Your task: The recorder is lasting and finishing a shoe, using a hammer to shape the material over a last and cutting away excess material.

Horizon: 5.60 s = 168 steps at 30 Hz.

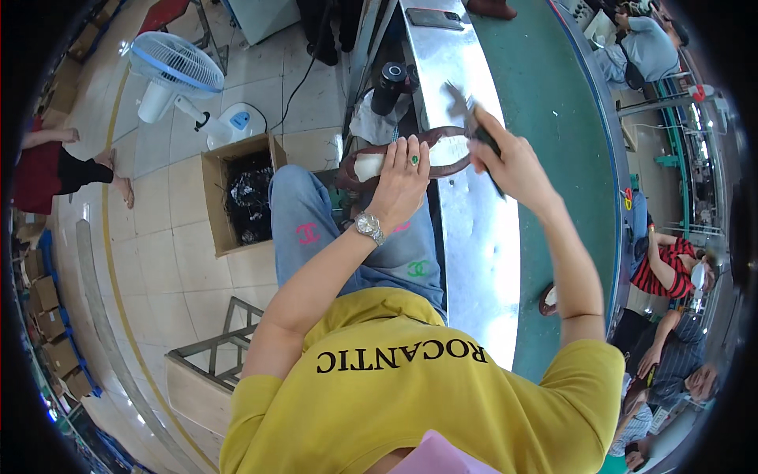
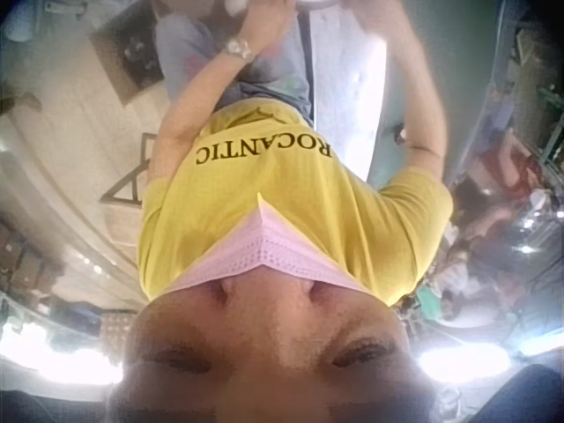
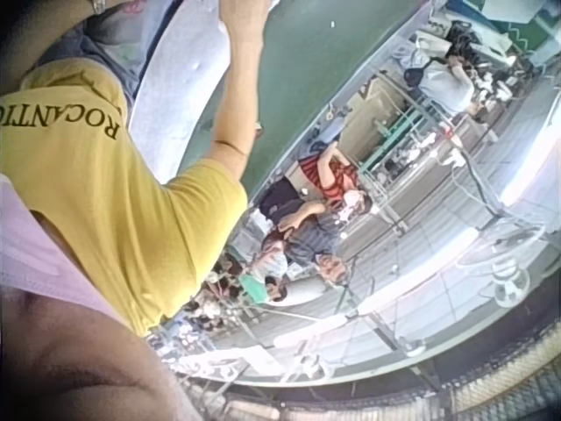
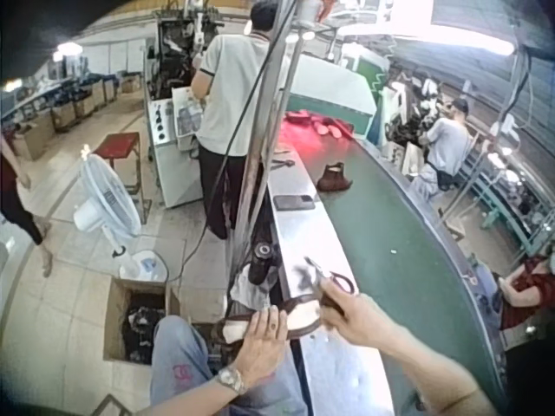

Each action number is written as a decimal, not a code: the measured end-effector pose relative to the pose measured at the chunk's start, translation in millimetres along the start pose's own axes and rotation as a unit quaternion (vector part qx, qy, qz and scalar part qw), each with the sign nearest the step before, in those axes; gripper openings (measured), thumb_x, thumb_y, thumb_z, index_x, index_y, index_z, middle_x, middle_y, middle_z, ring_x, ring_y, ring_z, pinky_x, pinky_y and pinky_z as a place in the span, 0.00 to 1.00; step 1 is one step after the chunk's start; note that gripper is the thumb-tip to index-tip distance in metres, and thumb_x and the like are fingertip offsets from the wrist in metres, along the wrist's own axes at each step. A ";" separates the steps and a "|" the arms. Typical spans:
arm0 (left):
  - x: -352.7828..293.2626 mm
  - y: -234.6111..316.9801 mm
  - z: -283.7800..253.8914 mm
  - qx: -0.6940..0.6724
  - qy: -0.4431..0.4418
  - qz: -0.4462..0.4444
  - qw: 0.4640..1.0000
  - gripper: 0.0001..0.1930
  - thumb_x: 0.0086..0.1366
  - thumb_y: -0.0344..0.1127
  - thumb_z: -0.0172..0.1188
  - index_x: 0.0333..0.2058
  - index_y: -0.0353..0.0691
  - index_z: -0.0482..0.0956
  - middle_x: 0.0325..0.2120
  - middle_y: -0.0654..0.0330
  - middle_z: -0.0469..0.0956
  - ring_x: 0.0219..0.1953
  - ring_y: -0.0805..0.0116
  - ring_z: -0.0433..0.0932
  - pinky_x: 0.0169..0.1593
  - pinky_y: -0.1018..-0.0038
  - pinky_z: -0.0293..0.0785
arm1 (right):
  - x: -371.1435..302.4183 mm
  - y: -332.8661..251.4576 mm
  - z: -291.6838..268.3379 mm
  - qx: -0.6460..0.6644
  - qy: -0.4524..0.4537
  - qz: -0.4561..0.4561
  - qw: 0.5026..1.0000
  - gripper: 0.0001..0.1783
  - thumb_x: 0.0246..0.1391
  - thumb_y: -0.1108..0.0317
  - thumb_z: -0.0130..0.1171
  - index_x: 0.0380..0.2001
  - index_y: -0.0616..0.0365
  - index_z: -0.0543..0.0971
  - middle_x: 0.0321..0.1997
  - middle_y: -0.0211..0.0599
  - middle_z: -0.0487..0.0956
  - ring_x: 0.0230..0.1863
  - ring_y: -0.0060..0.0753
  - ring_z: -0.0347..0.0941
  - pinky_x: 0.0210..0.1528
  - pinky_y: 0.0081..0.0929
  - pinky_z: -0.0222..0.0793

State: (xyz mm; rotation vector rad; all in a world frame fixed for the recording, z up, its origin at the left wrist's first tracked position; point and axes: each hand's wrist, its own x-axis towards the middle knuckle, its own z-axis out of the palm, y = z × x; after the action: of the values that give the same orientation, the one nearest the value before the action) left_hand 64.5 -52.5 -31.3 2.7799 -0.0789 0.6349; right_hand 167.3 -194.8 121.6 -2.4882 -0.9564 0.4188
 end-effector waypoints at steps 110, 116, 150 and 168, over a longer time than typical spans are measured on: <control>-84.1 -40.3 -58.8 -0.665 -0.116 -0.451 0.583 0.63 0.48 0.51 0.76 0.71 0.46 0.36 0.65 0.48 0.56 0.63 0.58 0.64 0.62 0.65 0.65 | -43.5 -4.9 65.5 0.042 -0.079 0.043 0.995 0.43 0.57 0.69 0.54 0.71 0.34 0.49 0.25 0.53 0.80 0.25 0.54 0.78 0.35 0.47 0.72; -86.2 -37.3 -62.2 -0.733 -0.154 -0.468 0.469 0.43 0.55 0.39 0.72 0.65 0.43 0.57 0.54 0.60 0.70 0.54 0.70 0.71 0.56 0.71 0.71 | -69.0 -11.2 96.0 0.240 -0.040 0.191 0.951 0.25 0.64 0.56 0.51 0.58 0.62 0.71 0.24 0.38 0.79 0.21 0.28 0.76 0.29 0.25 0.71; -142.8 -5.8 -52.3 -0.720 -0.049 -0.387 0.574 0.48 0.60 0.51 0.67 0.68 0.49 0.42 0.58 0.53 0.65 0.58 0.65 0.66 0.61 0.68 0.63 | -87.4 -48.1 89.3 0.154 -0.285 0.080 0.943 0.23 0.52 0.51 0.66 0.45 0.56 0.79 0.16 0.41 0.75 0.18 0.36 0.73 0.24 0.31 0.66; -126.2 -33.7 -5.7 -0.802 -0.088 -0.476 0.349 0.39 0.67 0.72 0.34 0.47 0.38 0.75 0.35 0.53 0.80 0.36 0.65 0.80 0.43 0.71 0.78 | -154.3 118.3 147.8 -0.170 0.079 0.186 0.964 0.25 0.51 0.72 0.61 0.54 0.43 0.77 0.49 0.49 0.77 0.47 0.50 0.74 0.45 0.41 0.71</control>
State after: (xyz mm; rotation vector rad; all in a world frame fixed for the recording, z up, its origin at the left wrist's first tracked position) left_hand -47.6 -19.9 -90.0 0.5202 0.5336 -0.2009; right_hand 60.0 -336.7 -45.7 -2.9729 -0.5274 0.1722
